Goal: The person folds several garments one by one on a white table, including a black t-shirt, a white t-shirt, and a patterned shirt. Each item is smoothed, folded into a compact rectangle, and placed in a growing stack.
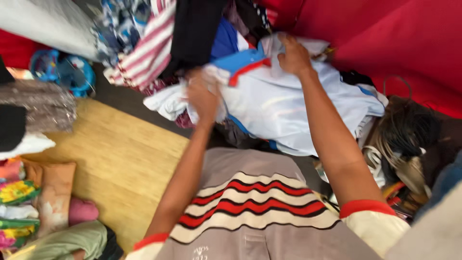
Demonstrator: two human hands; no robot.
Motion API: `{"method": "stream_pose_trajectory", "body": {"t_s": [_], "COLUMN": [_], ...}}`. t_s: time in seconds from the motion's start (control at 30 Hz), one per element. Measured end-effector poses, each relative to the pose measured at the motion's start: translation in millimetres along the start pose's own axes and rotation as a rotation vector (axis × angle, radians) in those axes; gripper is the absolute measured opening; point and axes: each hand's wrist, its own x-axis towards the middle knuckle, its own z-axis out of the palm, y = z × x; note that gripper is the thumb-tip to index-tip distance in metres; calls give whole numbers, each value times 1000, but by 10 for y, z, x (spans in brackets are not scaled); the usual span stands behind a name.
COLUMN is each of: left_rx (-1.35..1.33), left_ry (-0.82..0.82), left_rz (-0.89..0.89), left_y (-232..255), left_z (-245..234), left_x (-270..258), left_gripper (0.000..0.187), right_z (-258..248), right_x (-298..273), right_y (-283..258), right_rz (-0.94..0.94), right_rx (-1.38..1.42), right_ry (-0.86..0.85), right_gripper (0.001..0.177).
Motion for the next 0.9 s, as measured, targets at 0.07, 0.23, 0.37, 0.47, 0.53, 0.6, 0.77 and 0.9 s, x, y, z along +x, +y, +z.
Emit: {"method": "stream_pose_trajectory", "body": {"t_s": [0.07, 0.23, 0.37, 0.47, 0.53, 0.6, 0.77, 0.9], "left_rx": [-238, -108, -54, 8, 11, -17, -183, -178], "left_ry": [-216, -362, -359, -326, -273, -183, -426, -378], "left_rz": [286, 195, 155, 173, 202, 252, 242, 469], "left_y": [205, 406, 398, 349, 328, 340, 371, 359], "left_z": [-13, -52, -32, 62, 147, 217, 186, 28], "left_x": [-144, -14, 380, 482, 493, 495, 580, 642], "left_gripper": [30, 59, 44, 23, 17, 18, 29, 40], "right_z": [135, 247, 372, 661, 811, 978, 1270, 1370], "right_x": [-114, -611, -1526, -2547, -3193, -3597, -3854, -3862], "right_y": [13, 274, 452, 451, 403, 357, 510, 541], "right_rz": [-106, -9, 214, 479, 851, 961, 1451, 1476], "right_rx": [44, -86, 159, 365, 176, 188, 677, 859], "right_ry": [117, 141, 477, 774, 748, 883, 667, 565], "right_gripper": [56, 42, 26, 23, 34, 54, 72, 59]}}
